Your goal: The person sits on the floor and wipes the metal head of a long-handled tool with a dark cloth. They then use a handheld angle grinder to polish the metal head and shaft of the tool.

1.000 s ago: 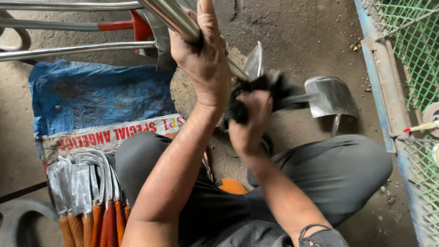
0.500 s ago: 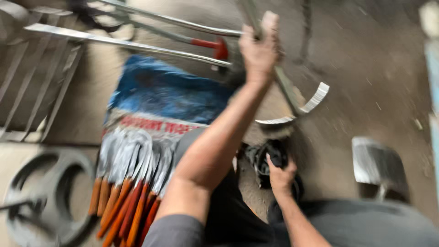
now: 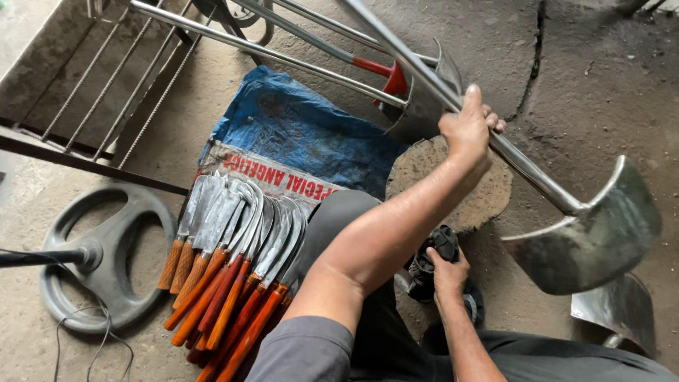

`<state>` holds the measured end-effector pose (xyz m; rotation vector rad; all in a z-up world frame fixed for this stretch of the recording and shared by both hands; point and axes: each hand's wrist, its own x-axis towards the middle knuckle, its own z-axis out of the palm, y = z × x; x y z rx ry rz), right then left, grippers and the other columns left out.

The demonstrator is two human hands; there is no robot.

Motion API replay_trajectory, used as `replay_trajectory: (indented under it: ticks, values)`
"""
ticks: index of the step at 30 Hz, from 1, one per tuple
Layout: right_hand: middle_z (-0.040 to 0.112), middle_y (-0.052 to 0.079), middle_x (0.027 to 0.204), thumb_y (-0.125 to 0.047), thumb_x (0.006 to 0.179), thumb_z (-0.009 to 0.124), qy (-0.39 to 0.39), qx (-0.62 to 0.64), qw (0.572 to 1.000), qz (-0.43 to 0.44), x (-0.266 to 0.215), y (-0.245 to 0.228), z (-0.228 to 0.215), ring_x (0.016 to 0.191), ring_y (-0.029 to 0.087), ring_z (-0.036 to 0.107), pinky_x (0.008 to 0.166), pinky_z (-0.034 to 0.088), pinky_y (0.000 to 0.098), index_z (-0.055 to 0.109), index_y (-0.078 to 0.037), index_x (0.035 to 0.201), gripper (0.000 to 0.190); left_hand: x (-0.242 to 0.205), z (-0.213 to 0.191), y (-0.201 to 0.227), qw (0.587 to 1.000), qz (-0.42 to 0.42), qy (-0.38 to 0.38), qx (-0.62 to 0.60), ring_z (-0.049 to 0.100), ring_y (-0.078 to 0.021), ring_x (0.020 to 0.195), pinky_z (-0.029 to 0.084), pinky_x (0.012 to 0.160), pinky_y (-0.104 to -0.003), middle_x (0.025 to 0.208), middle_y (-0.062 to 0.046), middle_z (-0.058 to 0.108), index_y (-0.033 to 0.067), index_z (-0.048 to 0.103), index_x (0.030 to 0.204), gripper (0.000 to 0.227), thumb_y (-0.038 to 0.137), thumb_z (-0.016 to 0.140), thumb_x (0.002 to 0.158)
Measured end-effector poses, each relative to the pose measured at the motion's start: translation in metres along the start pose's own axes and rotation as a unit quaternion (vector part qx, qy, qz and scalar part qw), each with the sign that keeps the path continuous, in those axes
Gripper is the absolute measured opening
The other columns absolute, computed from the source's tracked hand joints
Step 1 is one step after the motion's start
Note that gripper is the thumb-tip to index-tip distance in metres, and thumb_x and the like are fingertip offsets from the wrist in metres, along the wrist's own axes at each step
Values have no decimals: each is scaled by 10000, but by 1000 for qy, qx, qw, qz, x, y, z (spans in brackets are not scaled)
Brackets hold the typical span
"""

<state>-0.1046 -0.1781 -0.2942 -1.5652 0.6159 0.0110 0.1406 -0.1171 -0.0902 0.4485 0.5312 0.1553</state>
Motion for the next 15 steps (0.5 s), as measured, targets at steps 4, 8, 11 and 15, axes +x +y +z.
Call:
replay_trajectory:
  ticks: [4, 8, 11, 15]
  values:
    - [761, 64, 1097, -13, 773, 810, -12, -9, 1000, -16, -1, 1, 0, 945, 157, 703, 869, 549, 296, 715, -7, 1213, 451, 1, -11, -12, 998, 18, 26, -58, 452, -92, 468, 450, 430, -304, 678, -23, 478, 71, 439, 911, 300, 260, 642, 1026]
    - [756, 61, 1075, -22, 760, 828, -20, -18, 1000, -2, 2, 8, 1, 924, 155, 695, 860, 548, 301, 716, -6, 1203, 457, 22, -25, -14, 993, 63, 72, 62, 518, -158, 492, 505, 499, -359, 651, -69, 541, 5, 506, 828, 376, 274, 605, 1072]
    - [758, 60, 1050, -44, 760, 845, -21, -32, 999, -22, 6, 16, -1, 905, 150, 688, 850, 549, 303, 720, 1, 1188, 448, 61, -28, -7, 981, 133, 69, 120, 553, -211, 491, 500, 512, -364, 594, -131, 583, -51, 538, 759, 482, 305, 576, 1082]
    - [767, 61, 1022, -68, 757, 850, -24, -43, 998, -31, 7, 28, 2, 885, 139, 685, 823, 561, 310, 727, 2, 1173, 440, 139, -37, 26, 987, 124, 83, 65, 570, -232, 509, 528, 468, -408, 660, -107, 598, 108, 545, 917, 53, 68, 580, 926]
